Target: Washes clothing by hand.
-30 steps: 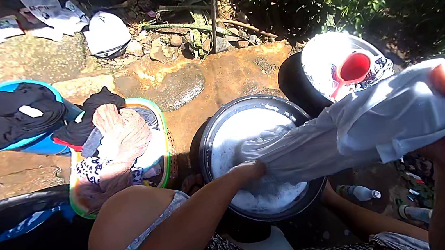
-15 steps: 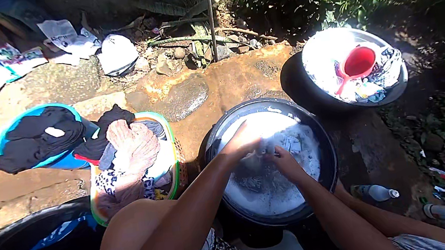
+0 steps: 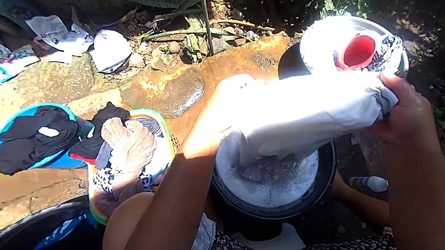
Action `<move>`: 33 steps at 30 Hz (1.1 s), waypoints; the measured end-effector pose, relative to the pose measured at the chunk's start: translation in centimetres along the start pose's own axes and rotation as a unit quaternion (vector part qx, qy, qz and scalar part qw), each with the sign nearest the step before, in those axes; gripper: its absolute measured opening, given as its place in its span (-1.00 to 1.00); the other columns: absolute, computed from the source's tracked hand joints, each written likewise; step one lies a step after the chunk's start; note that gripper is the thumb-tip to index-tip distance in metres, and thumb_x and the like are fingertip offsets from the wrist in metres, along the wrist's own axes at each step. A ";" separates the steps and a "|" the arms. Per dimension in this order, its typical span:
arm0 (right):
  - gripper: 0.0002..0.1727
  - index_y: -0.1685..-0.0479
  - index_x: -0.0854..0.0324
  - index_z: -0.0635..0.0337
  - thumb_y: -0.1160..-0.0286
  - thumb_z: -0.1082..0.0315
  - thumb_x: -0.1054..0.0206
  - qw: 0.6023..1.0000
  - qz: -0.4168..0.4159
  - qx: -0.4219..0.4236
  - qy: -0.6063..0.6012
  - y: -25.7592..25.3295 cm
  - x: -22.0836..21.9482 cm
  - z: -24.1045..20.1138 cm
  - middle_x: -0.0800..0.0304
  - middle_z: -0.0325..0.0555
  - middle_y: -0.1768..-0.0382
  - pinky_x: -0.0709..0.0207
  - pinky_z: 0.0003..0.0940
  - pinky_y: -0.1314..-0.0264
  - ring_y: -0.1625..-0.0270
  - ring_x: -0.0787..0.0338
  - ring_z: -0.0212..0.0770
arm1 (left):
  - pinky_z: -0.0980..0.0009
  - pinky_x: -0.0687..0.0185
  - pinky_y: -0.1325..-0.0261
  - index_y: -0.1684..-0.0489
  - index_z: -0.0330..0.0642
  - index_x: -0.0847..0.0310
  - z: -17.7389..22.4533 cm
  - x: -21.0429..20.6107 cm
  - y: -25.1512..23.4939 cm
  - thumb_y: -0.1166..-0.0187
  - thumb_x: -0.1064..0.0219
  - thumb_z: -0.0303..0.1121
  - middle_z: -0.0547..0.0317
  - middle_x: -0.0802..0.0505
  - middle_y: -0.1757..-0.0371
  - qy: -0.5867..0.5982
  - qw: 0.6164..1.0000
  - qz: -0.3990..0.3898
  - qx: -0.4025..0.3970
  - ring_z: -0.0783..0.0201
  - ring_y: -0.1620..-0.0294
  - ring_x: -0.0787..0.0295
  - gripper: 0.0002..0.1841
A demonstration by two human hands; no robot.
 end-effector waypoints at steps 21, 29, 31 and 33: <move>-0.15 -0.48 -0.45 0.52 -0.64 -0.22 -0.25 0.719 -0.137 -0.427 0.531 4.3 0.3 34.3 -0.54 0.44 -0.48 -0.38 0.20 -0.61 -0.58 -0.54 0.28 | -0.30 -0.11 -0.72 -0.95 0.01 0.17 -38.8 -13.2 -0.3 -0.49 -0.35 -0.55 -0.29 0.00 -0.90 -0.410 0.865 -0.129 0.260 -0.33 -0.86 -0.02 -0.04; -0.79 0.07 -0.54 0.35 -0.30 0.58 -0.26 0.919 0.032 -0.392 -0.009 2.6 2.3 29.4 -0.79 0.01 0.25 -0.74 -0.20 0.05 0.17 -0.82 -0.19 | -0.23 -0.12 -0.73 -0.53 -0.49 -0.46 -36.5 -9.3 -0.8 -0.77 -0.19 -0.28 -0.42 -0.55 -0.59 -0.335 0.801 -0.281 0.410 -0.30 -0.71 -0.34 -0.50; -0.77 0.23 -0.59 0.13 -0.07 0.46 -0.21 0.914 0.085 -0.341 -0.202 2.1 4.0 26.7 -0.86 -0.09 0.31 -0.80 -0.11 0.14 0.21 -0.88 -0.18 | -0.06 -0.25 -0.69 -0.32 -0.57 -0.59 -34.7 -8.2 -2.1 -0.66 -0.32 -0.38 -0.41 -0.66 -0.46 -0.231 0.884 -0.223 0.341 -0.19 -0.60 -0.50 -0.59; -0.73 0.01 -0.54 0.15 -0.37 0.35 -0.08 0.902 0.088 -0.348 -0.240 1.8 3.6 25.8 -0.85 -0.03 0.15 -0.78 -0.04 0.00 0.06 -0.87 -0.12 | 0.23 -0.33 -0.70 -0.17 -0.52 -0.68 -33.3 -9.2 -2.5 -0.31 -0.44 -0.54 -0.18 -0.61 -0.56 0.004 0.968 -0.131 0.213 0.14 -0.63 -0.46 -0.58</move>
Point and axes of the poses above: each hand's wrist, its own y-axis away from the middle knuckle, its own x-axis out of the back of the hand, z = x × y, the point moved 2 cm from there along -y, towards the middle knuckle
